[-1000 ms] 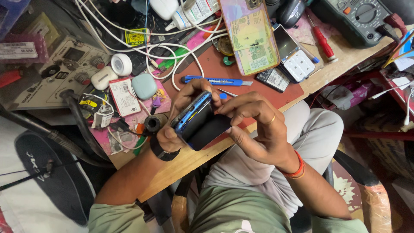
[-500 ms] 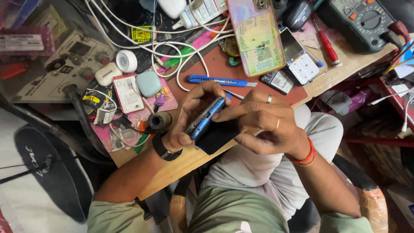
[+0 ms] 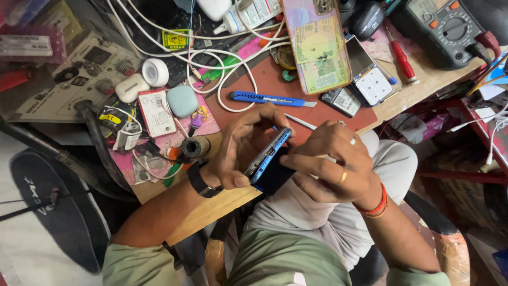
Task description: The person holds a blue smartphone and pries along its back edge with a thin metal tool to open the rear cover. They then use a screwdriver on the exposed internals, manipulate the opened phone with both hands, and finally lift out and handle a small internal circuit board with their fingers.
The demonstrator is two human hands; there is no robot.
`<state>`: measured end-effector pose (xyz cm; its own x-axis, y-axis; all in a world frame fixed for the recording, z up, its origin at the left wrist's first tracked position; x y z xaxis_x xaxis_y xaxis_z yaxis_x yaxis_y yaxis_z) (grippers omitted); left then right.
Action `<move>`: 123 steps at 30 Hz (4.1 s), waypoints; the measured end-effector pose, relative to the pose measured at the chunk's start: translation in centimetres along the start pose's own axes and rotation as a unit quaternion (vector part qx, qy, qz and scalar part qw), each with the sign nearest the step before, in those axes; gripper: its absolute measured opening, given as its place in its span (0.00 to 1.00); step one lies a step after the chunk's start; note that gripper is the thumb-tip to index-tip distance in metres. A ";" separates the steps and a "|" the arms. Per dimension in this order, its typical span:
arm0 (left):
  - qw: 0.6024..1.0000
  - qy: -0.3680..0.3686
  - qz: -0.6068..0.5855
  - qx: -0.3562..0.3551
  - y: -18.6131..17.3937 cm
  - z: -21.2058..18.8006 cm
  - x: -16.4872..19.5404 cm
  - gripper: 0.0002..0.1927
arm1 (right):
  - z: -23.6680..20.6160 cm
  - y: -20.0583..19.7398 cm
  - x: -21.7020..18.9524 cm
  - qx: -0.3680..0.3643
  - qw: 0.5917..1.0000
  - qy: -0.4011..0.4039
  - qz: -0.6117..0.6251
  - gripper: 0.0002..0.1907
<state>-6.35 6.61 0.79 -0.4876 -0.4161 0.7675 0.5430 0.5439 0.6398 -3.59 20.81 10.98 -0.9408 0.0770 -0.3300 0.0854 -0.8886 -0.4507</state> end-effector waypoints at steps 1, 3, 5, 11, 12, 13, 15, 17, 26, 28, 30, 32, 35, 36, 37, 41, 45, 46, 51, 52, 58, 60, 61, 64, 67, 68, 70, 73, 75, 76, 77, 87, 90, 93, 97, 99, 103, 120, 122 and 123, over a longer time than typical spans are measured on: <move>1.000 0.000 0.008 -0.002 0.1 0.0 -0.1 0.53 | -0.2 -0.1 -0.1 0.005 1.000 0.001 -0.003 0.18; 1.000 0.001 0.024 -0.004 0.2 -0.1 -0.2 0.51 | -0.5 -0.2 -0.3 0.015 1.000 0.003 -0.007 0.18; 0.999 0.001 0.032 -0.018 0.4 -0.3 -0.2 0.51 | -0.6 -0.1 -0.5 0.005 1.000 -0.007 -0.015 0.18; 1.000 -0.005 0.020 -0.021 0.8 -0.2 -0.3 0.52 | 0.3 -0.3 -0.5 -0.023 0.999 -0.032 -0.011 0.16; 1.000 -0.006 0.017 -0.023 0.8 -0.2 -0.2 0.52 | 0.5 -0.4 -0.3 -0.031 0.999 -0.036 -0.002 0.16; 0.999 -0.012 0.023 -0.022 0.9 -0.2 -0.2 0.52 | 0.7 -0.6 -0.2 -0.040 0.998 -0.040 0.001 0.15; 0.999 -0.026 0.034 -0.022 0.9 -0.3 -0.2 0.52 | 0.8 -0.8 -0.1 -0.056 0.997 -0.047 0.007 0.14; 0.999 -0.024 0.035 -0.025 1.2 -0.3 -0.3 0.51 | 0.9 -0.8 -0.1 -0.065 0.997 -0.045 -0.011 0.13; 0.998 -0.010 0.060 -0.031 1.5 0.1 -0.1 0.50 | 1.1 -0.7 -0.6 -0.072 0.996 -0.046 -0.037 0.13; 0.998 -0.019 0.062 -0.028 1.4 0.0 0.0 0.50 | 1.2 -0.8 -0.8 -0.072 0.995 -0.051 -0.040 0.13; 0.998 -0.032 0.058 -0.023 1.3 -0.1 -0.1 0.51 | 1.3 -0.9 -1.0 -0.067 0.995 -0.060 -0.053 0.13; 0.998 -0.009 0.068 -0.014 1.1 -0.1 0.2 0.51 | 1.2 -1.0 -1.4 -0.064 0.993 -0.066 -0.072 0.14; 0.997 0.008 0.074 -0.010 0.9 -0.1 0.4 0.51 | 0.9 -1.2 -2.0 -0.057 0.992 -0.055 -0.096 0.15; 0.997 0.010 0.073 -0.010 0.9 -0.1 0.3 0.51 | 0.7 -1.2 -2.0 -0.054 0.992 -0.047 -0.102 0.15; 0.997 0.009 0.073 -0.012 0.9 -0.1 0.2 0.50 | 0.5 -1.3 -2.0 -0.053 0.993 -0.038 -0.096 0.16; 0.997 0.002 0.079 -0.018 1.2 -0.2 -0.1 0.49 | 0.2 -1.4 -1.5 -0.041 0.995 -0.011 -0.091 0.17; 0.996 -0.010 0.089 -0.019 1.1 -0.2 -0.1 0.50 | 0.2 -1.4 -1.5 -0.028 0.994 -0.019 -0.102 0.17; 0.996 -0.012 0.089 -0.018 1.1 -0.2 -0.2 0.50 | 0.2 -1.3 -1.5 -0.033 0.994 -0.016 -0.103 0.17; 0.995 -0.001 0.095 -0.022 1.4 -0.2 -0.1 0.50 | 0.3 -1.3 -1.2 -0.056 0.997 -0.017 -0.059 0.16; 0.995 0.000 0.095 -0.023 1.5 -0.2 -0.1 0.50 | 0.3 -1.3 -1.0 -0.059 0.997 -0.018 -0.052 0.15; 0.996 -0.011 0.083 -0.028 1.4 -0.1 -0.1 0.50 | 0.9 -1.7 -0.6 -0.090 0.995 -0.028 -0.027 0.15; 0.996 -0.005 0.085 -0.027 1.3 -0.1 -0.1 0.50 | 1.2 -1.8 -0.7 -0.098 0.994 -0.035 -0.042 0.14; 0.996 -0.004 0.081 -0.025 1.3 -0.1 -0.1 0.50 | 1.3 -1.6 -0.6 -0.106 0.993 -0.029 -0.037 0.15; 0.998 -0.015 0.060 -0.028 1.1 0.2 -0.4 0.52 | 1.5 -1.6 -0.4 -0.119 0.992 -0.029 -0.039 0.14; 0.996 -0.015 0.078 -0.030 1.3 0.1 -0.3 0.51 | 1.7 -1.7 -0.5 -0.117 0.990 -0.052 -0.058 0.11; 0.996 -0.013 0.078 -0.029 1.3 0.2 -0.2 0.51 | 1.7 -1.6 -0.5 -0.120 0.990 -0.052 -0.061 0.11; 0.997 -0.016 0.066 -0.027 1.4 0.3 -0.2 0.52 | 1.6 -1.5 -0.6 -0.125 0.988 -0.052 -0.074 0.11; 0.998 -0.033 0.045 -0.027 1.5 0.2 -0.3 0.52 | 1.6 -1.3 -1.0 -0.123 0.986 -0.059 -0.099 0.11; 0.997 -0.031 0.058 -0.031 1.6 0.0 -0.2 0.51 | 1.6 -1.2 -1.3 -0.108 0.985 -0.076 -0.107 0.11; 0.997 -0.026 0.066 -0.033 1.6 -0.1 -0.1 0.50 | 1.5 -1.3 -1.4 -0.091 0.988 -0.067 -0.102 0.10; 0.996 -0.013 0.077 -0.036 1.7 -0.1 0.0 0.49 | 1.4 -1.3 -1.6 -0.074 0.991 -0.057 -0.096 0.10; 0.995 -0.001 0.090 -0.046 1.5 -0.4 -0.2 0.49 | -0.7 -1.3 -1.7 -0.010 0.996 0.003 -0.088 0.13; 0.995 -0.001 0.088 -0.045 1.7 -0.3 -0.2 0.49 | -0.9 -1.3 -1.8 -0.011 0.997 -0.010 -0.077 0.14; 0.994 -0.003 0.095 -0.045 1.7 -0.2 -0.2 0.50 | -1.2 -1.4 -1.7 0.005 0.997 0.012 -0.071 0.15; 0.995 -0.010 0.094 -0.030 1.4 -0.4 -0.3 0.51 | -1.6 -1.4 -1.4 0.023 0.998 0.042 -0.050 0.14; 0.996 -0.019 0.087 -0.019 1.1 -0.4 -0.5 0.51 | -1.7 -1.6 -1.2 0.032 0.997 0.057 -0.039 0.14; 0.994 -0.014 0.105 -0.032 1.3 -0.3 -0.5 0.49 | -1.5 -1.5 -1.1 0.014 0.998 0.033 -0.053 0.13; 0.966 0.072 0.226 0.101 3.3 -1.5 4.5 0.44 | -2.9 -0.3 0.9 -0.025 0.967 0.220 0.122 0.30; 0.993 0.043 0.078 0.075 2.6 -1.1 3.9 0.45 | -2.3 -0.7 2.4 0.008 0.957 0.242 0.160 0.26; 0.998 0.013 0.013 0.058 2.4 -0.9 3.4 0.43 | -2.0 -0.9 2.8 0.001 0.955 0.249 0.164 0.25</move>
<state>-6.10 5.85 4.97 -0.4559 -0.4194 0.7850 0.4717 0.6340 0.6127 -5.68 22.72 8.76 -0.5914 -0.0010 -0.8064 0.3483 -0.9022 -0.2543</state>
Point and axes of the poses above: each hand's wrist, its own z-axis towards the middle knuckle, its own y-axis out of the palm, x = y × z, the point moved 8 cm from there along z, towards the middle knuckle, and after that the axes turned 14 degrees about -y, right-handed, at the moved point
